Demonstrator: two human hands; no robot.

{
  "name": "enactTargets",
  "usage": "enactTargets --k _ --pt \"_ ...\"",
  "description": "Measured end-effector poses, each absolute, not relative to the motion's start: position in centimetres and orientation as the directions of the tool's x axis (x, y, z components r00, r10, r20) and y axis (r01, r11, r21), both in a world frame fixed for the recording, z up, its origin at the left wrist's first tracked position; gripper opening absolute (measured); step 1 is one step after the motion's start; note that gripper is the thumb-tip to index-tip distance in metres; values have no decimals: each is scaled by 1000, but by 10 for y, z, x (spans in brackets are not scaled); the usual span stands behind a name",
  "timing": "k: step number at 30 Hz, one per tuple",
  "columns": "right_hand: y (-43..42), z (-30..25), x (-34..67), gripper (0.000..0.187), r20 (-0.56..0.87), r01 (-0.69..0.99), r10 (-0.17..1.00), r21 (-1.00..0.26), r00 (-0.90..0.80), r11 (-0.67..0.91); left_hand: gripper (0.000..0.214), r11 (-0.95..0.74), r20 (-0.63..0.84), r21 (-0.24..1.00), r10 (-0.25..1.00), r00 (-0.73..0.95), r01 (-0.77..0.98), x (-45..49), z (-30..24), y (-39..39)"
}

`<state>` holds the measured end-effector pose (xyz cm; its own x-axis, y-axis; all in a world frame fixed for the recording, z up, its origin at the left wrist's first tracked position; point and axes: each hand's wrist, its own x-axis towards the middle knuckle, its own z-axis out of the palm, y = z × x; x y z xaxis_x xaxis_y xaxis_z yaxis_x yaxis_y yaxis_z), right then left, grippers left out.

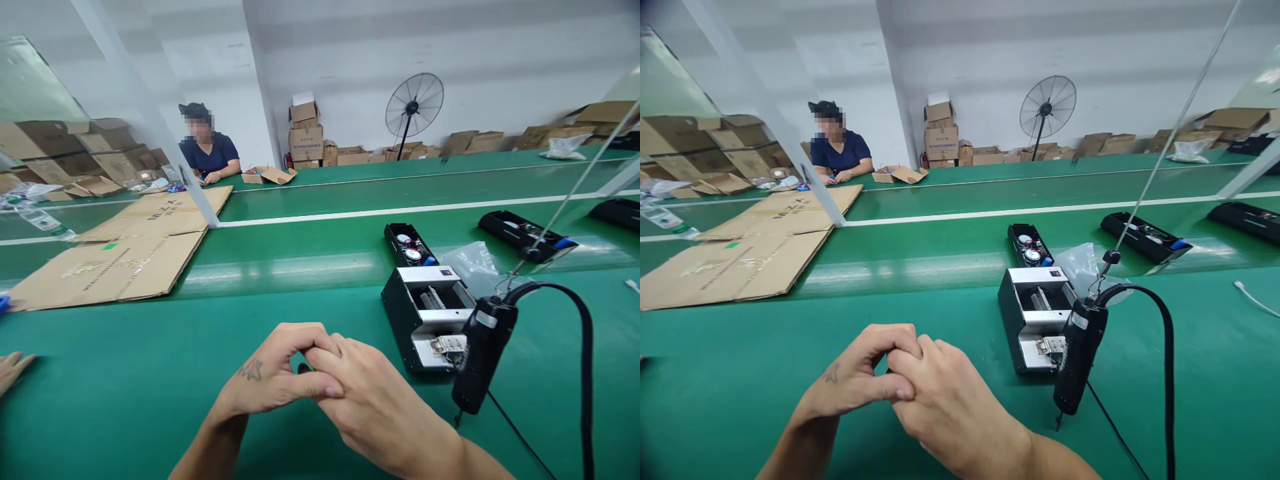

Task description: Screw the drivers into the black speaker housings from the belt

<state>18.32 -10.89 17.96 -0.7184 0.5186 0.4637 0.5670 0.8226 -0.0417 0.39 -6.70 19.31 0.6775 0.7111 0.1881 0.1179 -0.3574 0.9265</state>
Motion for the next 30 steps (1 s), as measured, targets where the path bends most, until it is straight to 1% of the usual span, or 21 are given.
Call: enactTargets --k 4,6,7,10,15,18,25,30 --pt "-106 180 185 23 423 578 539 -41 -729 815 24 -254 158 964 782 603 76 6 190 -68" --pt "-105 180 186 24 406 574 539 -41 -738 818 30 -224 154 973 806 571 52 6 188 -69" --pt "-105 180 186 25 398 568 537 -46 -744 822 31 -225 157 973 805 573 51 5 188 -69" --pt "-104 179 186 23 399 546 527 -75 -750 834 22 -288 180 955 757 628 73 4 189 -68" --pt "-105 179 186 20 414 548 523 -66 -746 834 23 -365 226 927 729 646 88 4 191 -66" --pt "-106 179 187 20 399 553 524 -51 -752 832 21 -361 225 929 731 644 85 5 192 -66" --pt "-107 182 187 27 368 553 536 -69 -760 831 16 -311 180 946 740 648 94 5 193 -68" --pt "-107 179 186 33 372 553 531 -55 -762 832 15 -285 165 955 742 650 83 4 194 -67"
